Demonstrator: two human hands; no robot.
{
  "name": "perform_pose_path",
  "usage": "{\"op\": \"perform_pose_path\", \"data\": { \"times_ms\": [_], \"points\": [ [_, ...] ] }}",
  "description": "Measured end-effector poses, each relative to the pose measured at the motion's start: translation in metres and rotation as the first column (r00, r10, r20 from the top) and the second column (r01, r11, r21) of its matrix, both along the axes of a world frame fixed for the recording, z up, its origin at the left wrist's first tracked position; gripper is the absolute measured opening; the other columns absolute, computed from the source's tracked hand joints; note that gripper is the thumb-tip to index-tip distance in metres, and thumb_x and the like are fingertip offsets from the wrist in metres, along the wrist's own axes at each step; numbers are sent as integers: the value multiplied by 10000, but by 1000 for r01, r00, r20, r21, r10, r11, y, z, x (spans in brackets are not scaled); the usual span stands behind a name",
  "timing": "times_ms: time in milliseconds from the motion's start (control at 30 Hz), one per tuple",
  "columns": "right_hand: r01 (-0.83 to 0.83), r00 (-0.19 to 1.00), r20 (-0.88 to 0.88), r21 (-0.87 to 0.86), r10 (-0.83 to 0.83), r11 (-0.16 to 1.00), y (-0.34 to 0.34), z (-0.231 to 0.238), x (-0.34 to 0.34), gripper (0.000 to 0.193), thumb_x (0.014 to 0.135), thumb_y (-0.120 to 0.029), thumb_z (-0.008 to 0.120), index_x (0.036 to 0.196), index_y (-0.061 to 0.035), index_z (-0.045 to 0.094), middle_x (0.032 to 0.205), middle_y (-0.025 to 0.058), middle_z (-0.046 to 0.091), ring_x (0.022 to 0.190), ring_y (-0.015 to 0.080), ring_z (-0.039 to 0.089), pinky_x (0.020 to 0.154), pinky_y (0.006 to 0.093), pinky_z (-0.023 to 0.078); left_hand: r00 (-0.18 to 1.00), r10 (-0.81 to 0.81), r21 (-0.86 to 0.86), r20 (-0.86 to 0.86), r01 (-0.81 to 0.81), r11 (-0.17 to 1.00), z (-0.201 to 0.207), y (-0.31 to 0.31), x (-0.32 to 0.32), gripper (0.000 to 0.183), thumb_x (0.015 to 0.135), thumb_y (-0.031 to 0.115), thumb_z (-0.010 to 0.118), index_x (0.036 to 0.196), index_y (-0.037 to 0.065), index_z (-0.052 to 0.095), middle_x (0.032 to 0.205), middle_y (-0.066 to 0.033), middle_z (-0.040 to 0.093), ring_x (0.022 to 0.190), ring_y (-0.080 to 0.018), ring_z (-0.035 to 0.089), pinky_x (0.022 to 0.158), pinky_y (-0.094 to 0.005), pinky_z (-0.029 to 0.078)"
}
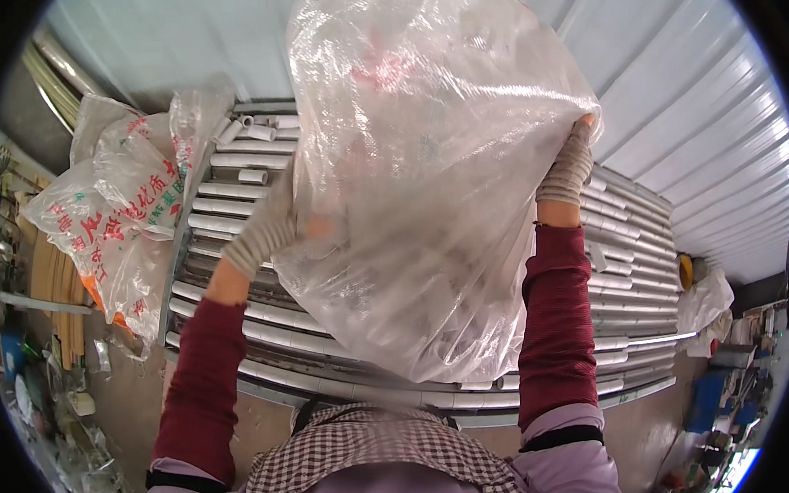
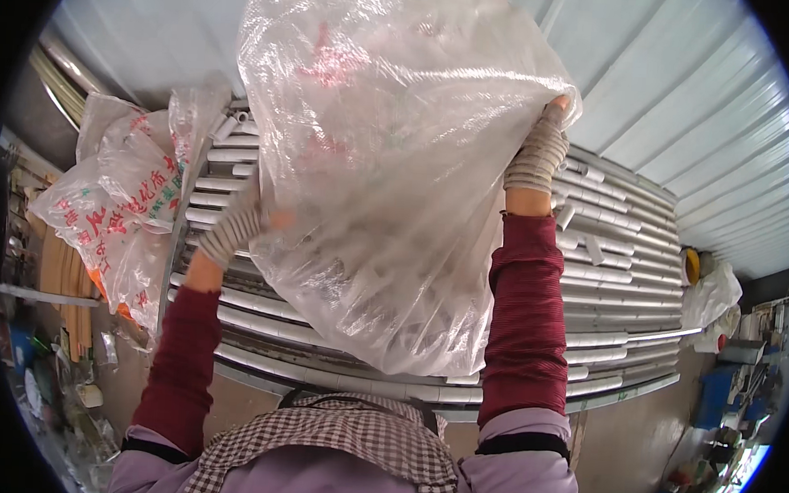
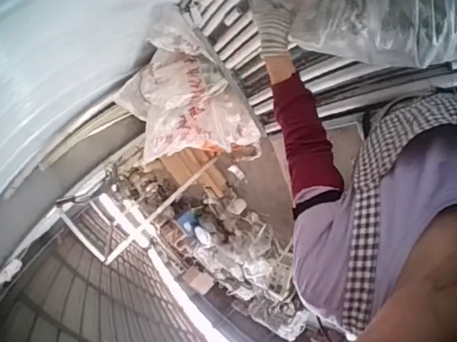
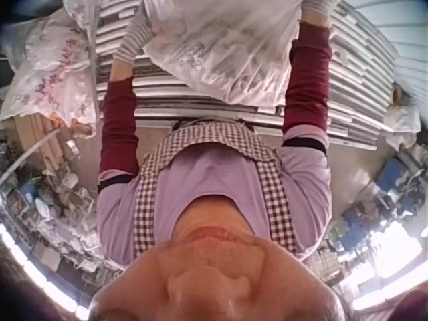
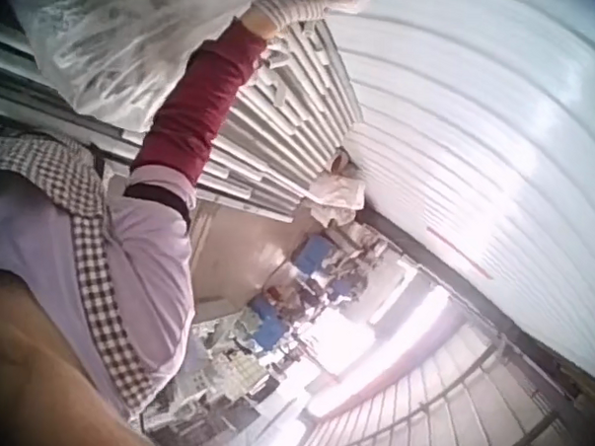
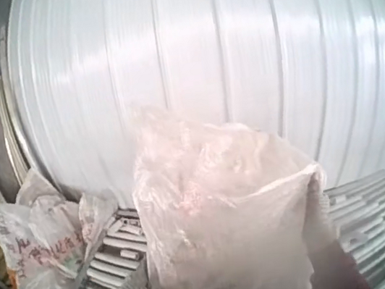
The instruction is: Applying adhesive to machine rollers and loading plastic pipe fittings into a production machine on a factory floor.
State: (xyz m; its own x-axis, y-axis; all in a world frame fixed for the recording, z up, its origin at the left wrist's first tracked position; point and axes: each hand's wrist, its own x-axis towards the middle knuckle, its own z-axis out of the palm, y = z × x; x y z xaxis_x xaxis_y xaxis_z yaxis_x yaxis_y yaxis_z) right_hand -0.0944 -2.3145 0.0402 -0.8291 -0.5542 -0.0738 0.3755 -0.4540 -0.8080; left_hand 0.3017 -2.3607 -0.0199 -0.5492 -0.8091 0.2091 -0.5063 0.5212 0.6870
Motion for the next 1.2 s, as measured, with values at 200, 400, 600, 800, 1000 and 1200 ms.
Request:
{"op": "perform_pose_path", "data": {
  "times_ms": [200,400,600,800,1000,1200],
  "points": [
    [-261,933,-140,368,331,892,45,-73,-13,732,819,-622,594,1187,11,567,1003,55,617,822,160,578,746,291,481,945,327,557,8,-276,783,-84,28,25,434,863,344,680,1130,12,594,972,-77,673,794,-159,632,723,-266,549],
    [-74,330,-661,693,674,717,231,-80,52,1065,670,-664,695,1404,10,319,1314,240,475,1239,331,476,1031,384,378,612,588,642,-529,-164,749,-104,53,35,367,965,334,522,1134,13,580,999,-84,656,792,-124,618,700,-242,545],
    [383,289,-776,630,561,675,246,-120,115,986,692,-465,778,1460,-107,274,1308,226,412,1164,425,422,964,510,378,600,564,597,-567,-172,784,-80,68,5,674,877,610,515,1177,6,521,1104,-102,622,912,-165,612,780,-310,521],
    [429,196,-892,452,408,782,223,-123,91,636,804,-383,694,1320,-99,452,1210,195,495,1049,369,488,883,463,394,554,529,608,-643,-50,792,4,58,-60,591,900,508,544,1232,19,529,1092,-81,613,931,-160,593,805,-288,499],
    [400,355,-819,568,450,719,141,-97,46,184,886,-154,562,920,19,615,837,177,595,773,360,582,674,394,448,602,394,405,-694,-126,906,6,-23,-116,550,940,417,503,1265,-26,507,1126,-102,609,926,-176,605,813,-306,506],
    [530,396,-748,660,533,532,25,-130,-58,267,914,-259,513,914,-34,656,847,230,634,811,396,607,734,452,470,500,648,662,-574,-182,727,-27,-192,-188,559,926,415,540,1227,-55,537,1133,-119,617,940,-185,594,833,-293,482]
  ]
}}
